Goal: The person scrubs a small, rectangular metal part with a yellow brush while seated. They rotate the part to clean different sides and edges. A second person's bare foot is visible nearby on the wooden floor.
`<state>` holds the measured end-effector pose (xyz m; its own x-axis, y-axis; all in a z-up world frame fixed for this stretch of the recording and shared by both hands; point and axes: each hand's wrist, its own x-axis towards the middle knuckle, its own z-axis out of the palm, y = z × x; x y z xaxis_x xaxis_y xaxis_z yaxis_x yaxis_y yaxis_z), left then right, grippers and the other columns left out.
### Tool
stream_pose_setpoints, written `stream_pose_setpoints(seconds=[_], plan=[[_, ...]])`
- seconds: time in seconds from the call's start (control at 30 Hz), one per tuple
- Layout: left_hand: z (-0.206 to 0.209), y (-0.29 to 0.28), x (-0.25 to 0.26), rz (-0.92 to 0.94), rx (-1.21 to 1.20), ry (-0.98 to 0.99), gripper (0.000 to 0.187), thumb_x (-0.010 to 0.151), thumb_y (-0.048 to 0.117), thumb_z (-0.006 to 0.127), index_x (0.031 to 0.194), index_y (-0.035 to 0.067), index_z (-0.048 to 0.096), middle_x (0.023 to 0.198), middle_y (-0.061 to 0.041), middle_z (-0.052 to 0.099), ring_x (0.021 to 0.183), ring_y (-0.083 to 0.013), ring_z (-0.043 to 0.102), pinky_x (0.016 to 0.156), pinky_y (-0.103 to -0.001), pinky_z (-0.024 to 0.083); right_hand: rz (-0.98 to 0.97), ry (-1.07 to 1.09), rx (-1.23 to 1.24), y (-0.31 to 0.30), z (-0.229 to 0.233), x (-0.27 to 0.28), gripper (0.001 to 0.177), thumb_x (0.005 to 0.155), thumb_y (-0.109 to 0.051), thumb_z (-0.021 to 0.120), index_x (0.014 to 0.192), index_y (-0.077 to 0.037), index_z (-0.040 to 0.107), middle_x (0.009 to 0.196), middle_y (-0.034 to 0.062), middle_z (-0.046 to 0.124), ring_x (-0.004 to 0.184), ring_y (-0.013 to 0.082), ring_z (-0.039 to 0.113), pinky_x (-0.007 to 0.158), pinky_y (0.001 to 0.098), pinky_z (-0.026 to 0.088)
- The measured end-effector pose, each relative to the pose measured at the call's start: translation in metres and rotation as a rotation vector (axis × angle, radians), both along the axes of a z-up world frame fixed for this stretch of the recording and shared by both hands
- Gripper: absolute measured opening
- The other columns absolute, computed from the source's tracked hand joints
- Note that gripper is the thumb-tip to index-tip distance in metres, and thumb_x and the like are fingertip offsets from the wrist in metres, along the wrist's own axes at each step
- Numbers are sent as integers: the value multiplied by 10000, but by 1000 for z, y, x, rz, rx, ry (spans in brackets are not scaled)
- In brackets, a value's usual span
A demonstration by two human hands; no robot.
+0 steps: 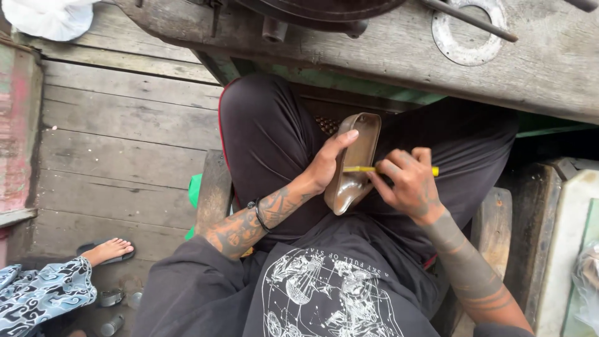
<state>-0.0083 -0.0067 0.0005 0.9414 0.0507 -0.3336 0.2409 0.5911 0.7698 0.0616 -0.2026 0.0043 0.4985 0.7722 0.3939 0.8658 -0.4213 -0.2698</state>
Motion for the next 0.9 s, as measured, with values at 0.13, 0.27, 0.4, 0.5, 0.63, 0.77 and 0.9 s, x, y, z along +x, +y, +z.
stream_pose_setpoints(seconds=[0.13, 0.27, 0.4, 0.5, 0.63, 0.77, 0.9], plan=[[29, 6, 11, 18, 74, -59, 640, 986, 445, 642, 1425, -4, 514, 1286, -151, 594, 1200, -238, 540, 1137, -459, 408, -90, 16, -47, -7, 11, 16, 199, 951, -287, 757, 877, -146, 637, 867, 27, 624, 827, 235, 648, 822, 375, 354], [2, 6, 14, 19, 88, -60, 640, 982, 459, 670, 1413, 8, 527, 1254, -144, 598, 1180, -233, 556, 1111, -461, 422, -58, -78, -95, -1, 8, 9, 242, 936, -354, 770, 854, -180, 624, 863, -11, 607, 827, 189, 640, 849, 362, 363], [8, 11, 13, -17, 133, -3, 759, 921, 528, 697, 1396, -32, 505, 1240, -229, 575, 1189, -298, 536, 1088, -477, 418, -112, -26, -127, -9, 11, 25, 220, 983, -335, 758, 897, -171, 640, 890, 5, 624, 856, 221, 649, 863, 382, 359], [27, 12, 12, -34, 36, -51, 588, 960, 449, 551, 1404, 62, 544, 1355, -71, 597, 1282, -158, 523, 1160, -325, 364, -165, -116, -226, -9, 16, 23, 297, 988, -395, 813, 830, -208, 644, 871, -18, 602, 757, 234, 540, 854, 451, 286], [18, 12, 12, -90, -112, 144, 470, 937, 520, 570, 1110, 85, 615, 967, -69, 654, 859, -146, 625, 799, -297, 512, 97, 37, -161, -7, 9, 14, 235, 981, -343, 725, 839, -178, 639, 792, -22, 558, 636, 230, 497, 736, 399, 354], [30, 11, 9, -124, 19, 58, 480, 958, 497, 548, 1178, 76, 621, 1037, -50, 648, 935, -130, 589, 864, -285, 468, -66, -43, -185, -19, 7, 31, 246, 959, -353, 816, 849, -183, 677, 877, -20, 647, 714, 228, 567, 769, 401, 376], [28, 13, 7, -160, -52, 271, 601, 869, 629, 575, 944, 41, 681, 811, -86, 679, 697, -172, 625, 674, -299, 491, 163, 29, -185, 2, 27, -1, 292, 940, -347, 744, 730, -187, 620, 700, -4, 505, 599, 242, 508, 674, 407, 362]])
